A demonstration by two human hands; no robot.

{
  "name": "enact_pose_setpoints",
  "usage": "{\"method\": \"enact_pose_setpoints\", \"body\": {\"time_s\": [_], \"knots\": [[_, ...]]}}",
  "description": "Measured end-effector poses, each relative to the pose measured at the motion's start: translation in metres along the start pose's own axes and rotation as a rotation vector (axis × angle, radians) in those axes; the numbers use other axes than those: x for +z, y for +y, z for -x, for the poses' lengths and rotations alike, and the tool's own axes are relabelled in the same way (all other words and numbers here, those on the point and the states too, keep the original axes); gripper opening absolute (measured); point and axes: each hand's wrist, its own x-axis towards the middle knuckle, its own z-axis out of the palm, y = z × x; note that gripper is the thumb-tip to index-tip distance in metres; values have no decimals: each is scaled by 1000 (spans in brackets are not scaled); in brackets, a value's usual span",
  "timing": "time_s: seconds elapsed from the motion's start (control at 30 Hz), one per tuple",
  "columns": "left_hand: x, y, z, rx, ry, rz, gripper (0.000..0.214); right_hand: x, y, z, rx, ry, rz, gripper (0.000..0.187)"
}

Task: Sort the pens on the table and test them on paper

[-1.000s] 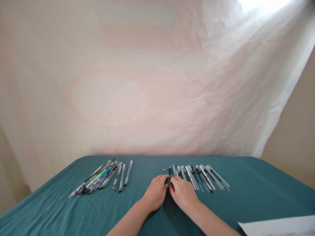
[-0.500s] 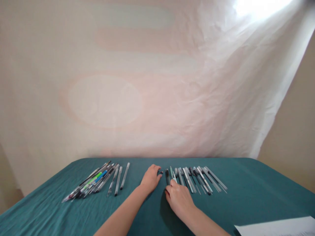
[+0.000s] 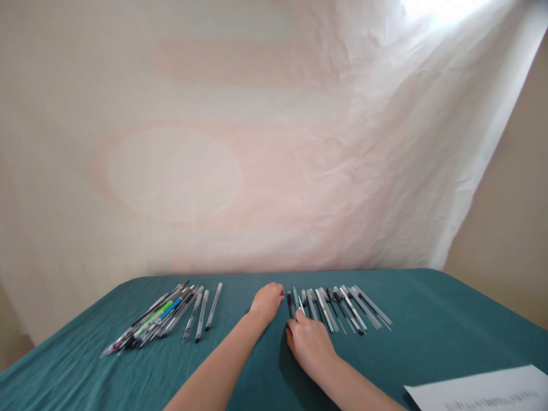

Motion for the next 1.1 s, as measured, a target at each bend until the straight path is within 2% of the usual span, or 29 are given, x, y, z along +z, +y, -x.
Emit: {"method": "enact_pose_setpoints", "body": {"time_s": [0.13,0.33,0.67,0.87,1.1], "knots": [[0,4,-1,31,-19,-1,18,1,1,0,7,2,4,24],[5,7,-4,21,17,39,20,1,1,0,11,9,16,24],[5,-3,4,-22,66,125,29,0,0,1,-9,55,53,21],[-20,-25,33,-68,89,76,24,1,1,2,-22,79,68,19],[-56,-73,78,-273,214,-118,22,-4,-4,5,-68,141,37,23]]}}
